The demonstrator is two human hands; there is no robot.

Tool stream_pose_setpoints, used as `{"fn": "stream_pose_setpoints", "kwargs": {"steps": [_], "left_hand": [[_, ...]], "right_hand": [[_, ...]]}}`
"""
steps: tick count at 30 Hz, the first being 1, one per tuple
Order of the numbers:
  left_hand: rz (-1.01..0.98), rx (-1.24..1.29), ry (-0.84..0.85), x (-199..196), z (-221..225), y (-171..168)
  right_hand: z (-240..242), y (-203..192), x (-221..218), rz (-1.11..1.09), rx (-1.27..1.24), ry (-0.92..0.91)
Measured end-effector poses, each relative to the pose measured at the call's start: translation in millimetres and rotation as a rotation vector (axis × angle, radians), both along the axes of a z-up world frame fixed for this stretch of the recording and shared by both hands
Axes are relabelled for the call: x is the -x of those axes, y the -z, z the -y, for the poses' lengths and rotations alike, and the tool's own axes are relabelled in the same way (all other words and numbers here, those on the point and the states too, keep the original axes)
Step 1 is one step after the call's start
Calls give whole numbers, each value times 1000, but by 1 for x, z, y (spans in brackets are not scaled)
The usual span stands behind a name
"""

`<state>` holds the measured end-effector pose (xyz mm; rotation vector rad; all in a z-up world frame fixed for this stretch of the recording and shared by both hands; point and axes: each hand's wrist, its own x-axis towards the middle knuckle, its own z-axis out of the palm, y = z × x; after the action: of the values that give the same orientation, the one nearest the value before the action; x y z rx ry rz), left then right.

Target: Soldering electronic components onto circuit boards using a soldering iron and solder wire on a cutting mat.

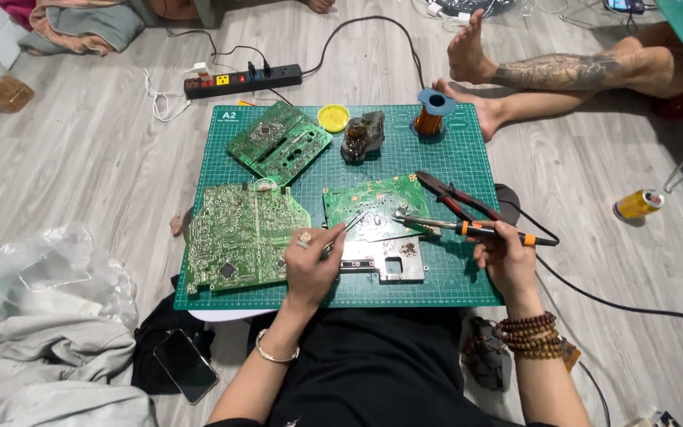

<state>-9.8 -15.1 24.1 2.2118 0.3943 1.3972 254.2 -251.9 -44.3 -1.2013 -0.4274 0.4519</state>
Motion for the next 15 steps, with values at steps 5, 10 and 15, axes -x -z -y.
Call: {"fn": "stream_pose_setpoints", "kwargs": {"steps": [5,10,15], "left_hand": [[140,735,349,-38,-5,-22],[295,1450,933,-86,-14,-25],[253,1554,1056,-92,-4,-70]], "right_hand": [[-5,-20,14,-18,47,-1],[-1,-18,18,-188,55,80],[3,-20,22,-316,60,66]]}}
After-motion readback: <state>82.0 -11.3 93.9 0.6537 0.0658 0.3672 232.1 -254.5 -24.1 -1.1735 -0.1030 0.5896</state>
